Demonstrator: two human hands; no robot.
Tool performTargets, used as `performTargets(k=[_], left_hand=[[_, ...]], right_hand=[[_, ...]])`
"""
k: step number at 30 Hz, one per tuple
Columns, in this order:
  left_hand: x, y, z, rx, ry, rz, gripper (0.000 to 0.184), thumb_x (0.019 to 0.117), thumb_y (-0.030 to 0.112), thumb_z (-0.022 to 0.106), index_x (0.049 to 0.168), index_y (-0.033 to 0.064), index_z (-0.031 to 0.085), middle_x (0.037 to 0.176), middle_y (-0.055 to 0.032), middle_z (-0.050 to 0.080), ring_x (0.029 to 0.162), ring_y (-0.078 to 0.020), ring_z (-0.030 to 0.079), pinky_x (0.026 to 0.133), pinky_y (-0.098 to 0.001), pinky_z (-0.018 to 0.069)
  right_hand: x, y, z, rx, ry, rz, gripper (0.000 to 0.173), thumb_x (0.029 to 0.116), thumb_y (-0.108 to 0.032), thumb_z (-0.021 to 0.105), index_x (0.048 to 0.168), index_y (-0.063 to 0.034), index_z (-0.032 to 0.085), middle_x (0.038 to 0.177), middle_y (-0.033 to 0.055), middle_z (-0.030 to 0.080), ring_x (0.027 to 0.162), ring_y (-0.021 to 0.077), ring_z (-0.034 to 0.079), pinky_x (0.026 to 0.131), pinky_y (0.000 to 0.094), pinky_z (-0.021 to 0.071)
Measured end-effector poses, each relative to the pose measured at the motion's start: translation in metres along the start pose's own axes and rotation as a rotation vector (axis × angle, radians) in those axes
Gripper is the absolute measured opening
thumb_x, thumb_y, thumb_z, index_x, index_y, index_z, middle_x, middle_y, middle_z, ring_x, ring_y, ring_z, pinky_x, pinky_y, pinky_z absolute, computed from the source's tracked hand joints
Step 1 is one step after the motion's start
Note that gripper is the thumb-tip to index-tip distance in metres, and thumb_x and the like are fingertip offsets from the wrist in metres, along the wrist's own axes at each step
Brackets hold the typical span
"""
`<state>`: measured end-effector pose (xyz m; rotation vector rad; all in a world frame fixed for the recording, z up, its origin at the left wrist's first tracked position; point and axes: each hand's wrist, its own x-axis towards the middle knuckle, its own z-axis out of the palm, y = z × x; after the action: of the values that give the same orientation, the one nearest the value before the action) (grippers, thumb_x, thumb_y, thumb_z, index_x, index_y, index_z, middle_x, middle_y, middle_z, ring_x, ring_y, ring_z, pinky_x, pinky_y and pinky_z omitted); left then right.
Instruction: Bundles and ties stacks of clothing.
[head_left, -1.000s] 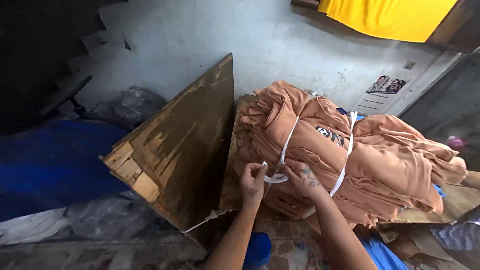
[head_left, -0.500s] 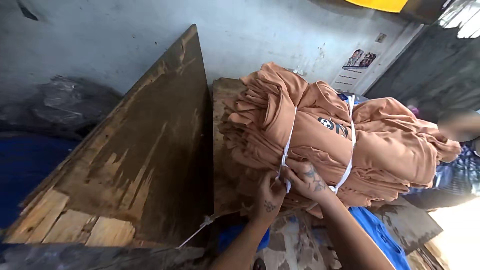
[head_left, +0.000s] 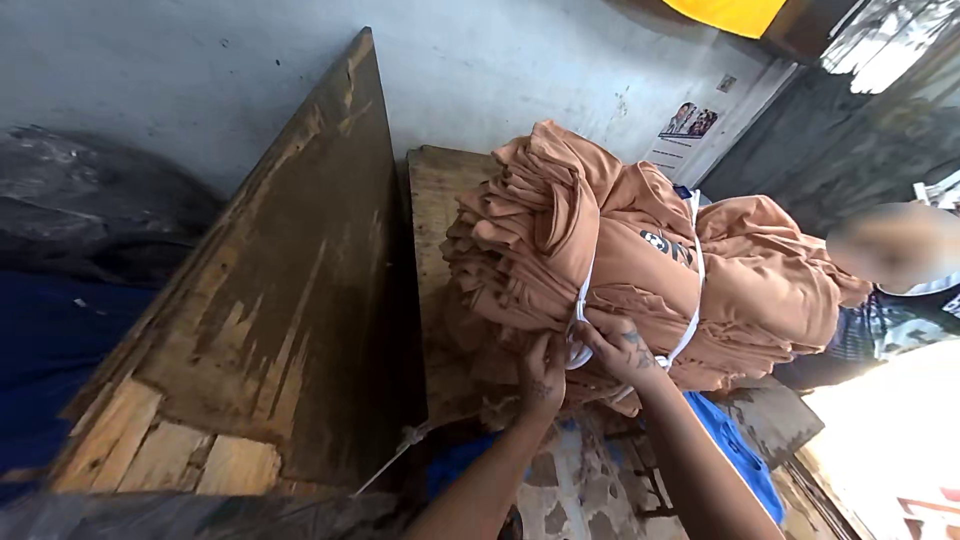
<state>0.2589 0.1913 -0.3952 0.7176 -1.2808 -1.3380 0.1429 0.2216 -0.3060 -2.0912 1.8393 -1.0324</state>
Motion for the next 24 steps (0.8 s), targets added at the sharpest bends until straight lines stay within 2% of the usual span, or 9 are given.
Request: performTargets(k=[3, 6, 8, 11, 16, 18, 19, 21, 24], left_hand=[[0.007, 0.002, -0.004, 0.115, -0.122, -0.047, 0.021, 0.0881, 0.012, 0.069, 0.099, -0.0051, 0.067, 0.093, -0.0130, 0.066, 0.089, -0.0173, 0.063, 0.083, -0.0353, 0.0531], [0.008, 0.002, -0.008, 0.191, -0.148, -0.025, 0.020, 0.0868, 0.013, 0.070, 0.097, -0.0030, 0.072, 0.089, -0.0113, 0.067, 0.088, -0.0192, 0.063, 0.084, -0.0398, 0.0512], [0.005, -0.007, -0.005, 0.209, -0.056, 0.064, 0.015, 0.0859, 0.010, 0.068, 0.091, -0.0034, 0.071, 0.085, -0.0114, 0.067, 0.083, -0.0188, 0.063, 0.079, -0.0380, 0.0524], [-0.006, -0.020, -0.001, 0.157, 0.097, 0.202, 0.016, 0.0884, 0.001, 0.065, 0.101, -0.0075, 0.070, 0.093, -0.0144, 0.071, 0.085, -0.0134, 0.068, 0.079, -0.0278, 0.0574], [-0.008, -0.004, -0.015, 0.215, 0.223, 0.327, 0.017, 0.0938, 0.002, 0.062, 0.096, -0.0124, 0.071, 0.107, -0.0228, 0.069, 0.101, -0.0214, 0.067, 0.093, -0.0307, 0.0548], [0.000, 0.048, -0.020, 0.008, 0.244, 0.233, 0.018, 0.0995, 0.001, 0.053, 0.101, -0.0129, 0.064, 0.096, -0.0138, 0.070, 0.092, -0.0144, 0.068, 0.088, -0.0295, 0.0559], [0.001, 0.082, -0.019, -0.155, 0.225, 0.201, 0.015, 0.1019, 0.002, 0.046, 0.097, -0.0036, 0.059, 0.081, -0.0030, 0.065, 0.077, -0.0082, 0.066, 0.078, -0.0263, 0.0575], [-0.017, 0.134, -0.010, -0.420, 0.022, 0.225, 0.022, 0.1048, 0.011, 0.037, 0.090, 0.0166, 0.052, 0.062, 0.0132, 0.049, 0.055, 0.0009, 0.049, 0.057, -0.0194, 0.0461], [-0.016, 0.133, 0.007, -0.412, -0.314, 0.247, 0.021, 0.1059, 0.012, 0.037, 0.092, 0.0155, 0.052, 0.062, 0.0155, 0.044, 0.051, 0.0046, 0.043, 0.050, -0.0149, 0.0391]], right_hand=[[-0.003, -0.002, 0.000, 0.021, 0.000, 0.003, 0.032, 0.1030, -0.018, 0.048, 0.088, 0.0027, 0.067, 0.070, 0.0035, 0.062, 0.064, 0.0039, 0.058, 0.063, 0.0236, 0.0499], [-0.008, -0.004, 0.003, 0.034, 0.015, -0.013, 0.032, 0.1035, -0.018, 0.048, 0.089, 0.0016, 0.067, 0.070, 0.0014, 0.063, 0.065, 0.0014, 0.059, 0.063, 0.0213, 0.0504], [-0.009, -0.003, 0.004, 0.036, 0.029, -0.009, 0.031, 0.1034, -0.018, 0.048, 0.090, 0.0020, 0.068, 0.070, 0.0022, 0.064, 0.065, 0.0024, 0.060, 0.063, 0.0225, 0.0513], [-0.010, -0.002, 0.004, 0.029, 0.051, 0.000, 0.031, 0.1036, -0.017, 0.048, 0.091, 0.0025, 0.068, 0.070, 0.0032, 0.063, 0.064, 0.0038, 0.059, 0.062, 0.0233, 0.0505], [-0.011, -0.007, 0.001, 0.028, 0.035, 0.067, 0.032, 0.1046, -0.019, 0.048, 0.094, 0.0035, 0.069, 0.072, 0.0065, 0.063, 0.064, 0.0092, 0.059, 0.063, 0.0290, 0.0507], [-0.011, -0.008, -0.001, 0.029, 0.036, 0.092, 0.033, 0.1044, -0.020, 0.049, 0.094, 0.0031, 0.069, 0.071, 0.0065, 0.062, 0.063, 0.0103, 0.057, 0.063, 0.0300, 0.0499], [-0.010, -0.009, -0.001, 0.030, 0.039, 0.098, 0.033, 0.1041, -0.020, 0.049, 0.094, 0.0032, 0.070, 0.071, 0.0072, 0.062, 0.064, 0.0115, 0.057, 0.064, 0.0312, 0.0497], [-0.015, -0.012, 0.001, 0.012, 0.050, 0.105, 0.033, 0.1039, -0.021, 0.051, 0.094, 0.0038, 0.070, 0.074, 0.0110, 0.065, 0.067, 0.0169, 0.061, 0.067, 0.0364, 0.0520], [-0.025, -0.022, 0.000, -0.039, 0.123, 0.090, 0.028, 0.1013, -0.015, 0.054, 0.101, 0.0063, 0.072, 0.086, 0.0211, 0.072, 0.081, 0.0320, 0.072, 0.078, 0.0505, 0.0576]])
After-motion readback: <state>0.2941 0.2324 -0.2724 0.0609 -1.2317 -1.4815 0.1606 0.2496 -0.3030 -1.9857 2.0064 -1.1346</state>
